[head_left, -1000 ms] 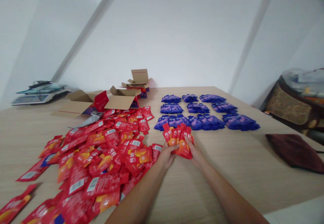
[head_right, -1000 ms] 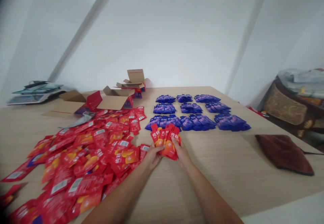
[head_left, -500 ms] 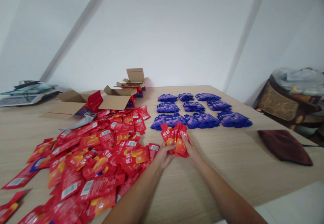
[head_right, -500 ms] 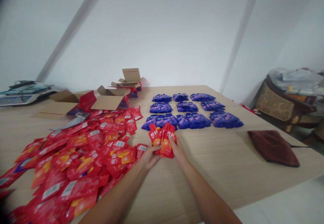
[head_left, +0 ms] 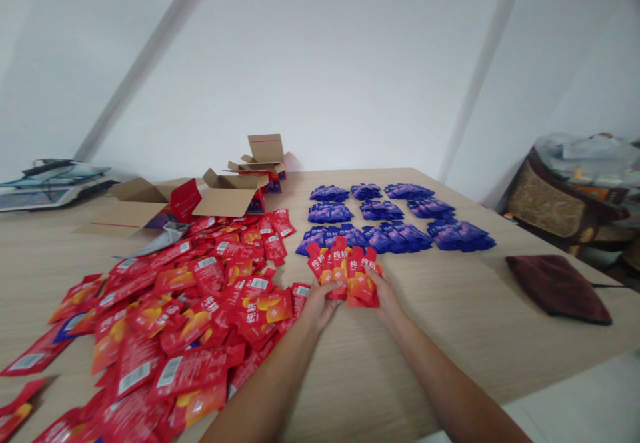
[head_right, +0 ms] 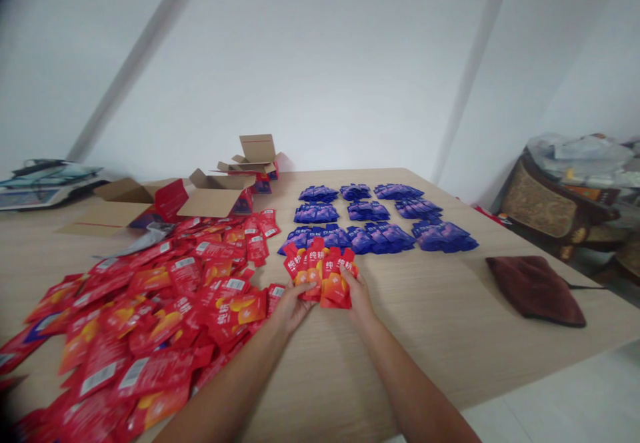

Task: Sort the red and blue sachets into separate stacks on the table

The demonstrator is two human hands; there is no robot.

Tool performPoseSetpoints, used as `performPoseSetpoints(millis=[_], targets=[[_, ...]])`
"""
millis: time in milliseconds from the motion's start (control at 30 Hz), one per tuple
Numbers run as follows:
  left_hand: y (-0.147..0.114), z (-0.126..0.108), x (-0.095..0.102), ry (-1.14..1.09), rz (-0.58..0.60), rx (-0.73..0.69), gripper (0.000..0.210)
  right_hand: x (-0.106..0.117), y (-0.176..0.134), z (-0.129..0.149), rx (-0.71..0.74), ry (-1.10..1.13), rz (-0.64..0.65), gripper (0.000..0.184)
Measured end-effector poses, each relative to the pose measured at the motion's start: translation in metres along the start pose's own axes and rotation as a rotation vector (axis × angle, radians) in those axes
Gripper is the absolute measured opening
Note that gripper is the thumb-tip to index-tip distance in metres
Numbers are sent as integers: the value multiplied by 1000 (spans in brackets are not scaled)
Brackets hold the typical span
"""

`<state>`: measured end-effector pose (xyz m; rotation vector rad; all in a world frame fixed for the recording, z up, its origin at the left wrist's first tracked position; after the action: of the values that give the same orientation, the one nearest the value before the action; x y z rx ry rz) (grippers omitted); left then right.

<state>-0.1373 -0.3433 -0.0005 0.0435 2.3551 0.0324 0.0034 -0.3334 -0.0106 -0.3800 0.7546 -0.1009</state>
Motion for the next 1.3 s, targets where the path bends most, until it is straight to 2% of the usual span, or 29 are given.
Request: performPoseSetpoints(millis=[333,567,767,1033,1167,1300], targets=[[8,3,12,29,-140,-55,55,4,1,7,-193,60,162,26],[9,3,13,34,-176,-70,52,7,5,12,-124,72,114,27],[10,4,13,46,-139,-101,53,9,7,16,-92,102,82,23],[2,3,2,72,-51,-99,60,-6,-4,10,-129,48,223,32],[0,4,-4,80,-31,-113,59,-9,-7,4,-115,24,191,31],[0,6,-6,163,11,-141,50,-10,-8,-1,-46,-7,112,38]])
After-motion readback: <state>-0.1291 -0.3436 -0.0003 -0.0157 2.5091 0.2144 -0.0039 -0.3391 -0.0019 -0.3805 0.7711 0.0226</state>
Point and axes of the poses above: each hand's wrist, its own y-axis towards the middle knuckle, its own x-axis out of the back of the hand, z = x × y, the point moved 2 cm from there along y, towards the middle knuckle, and after that the axes turned 15 degrees about -x, right-handed, at the moved point
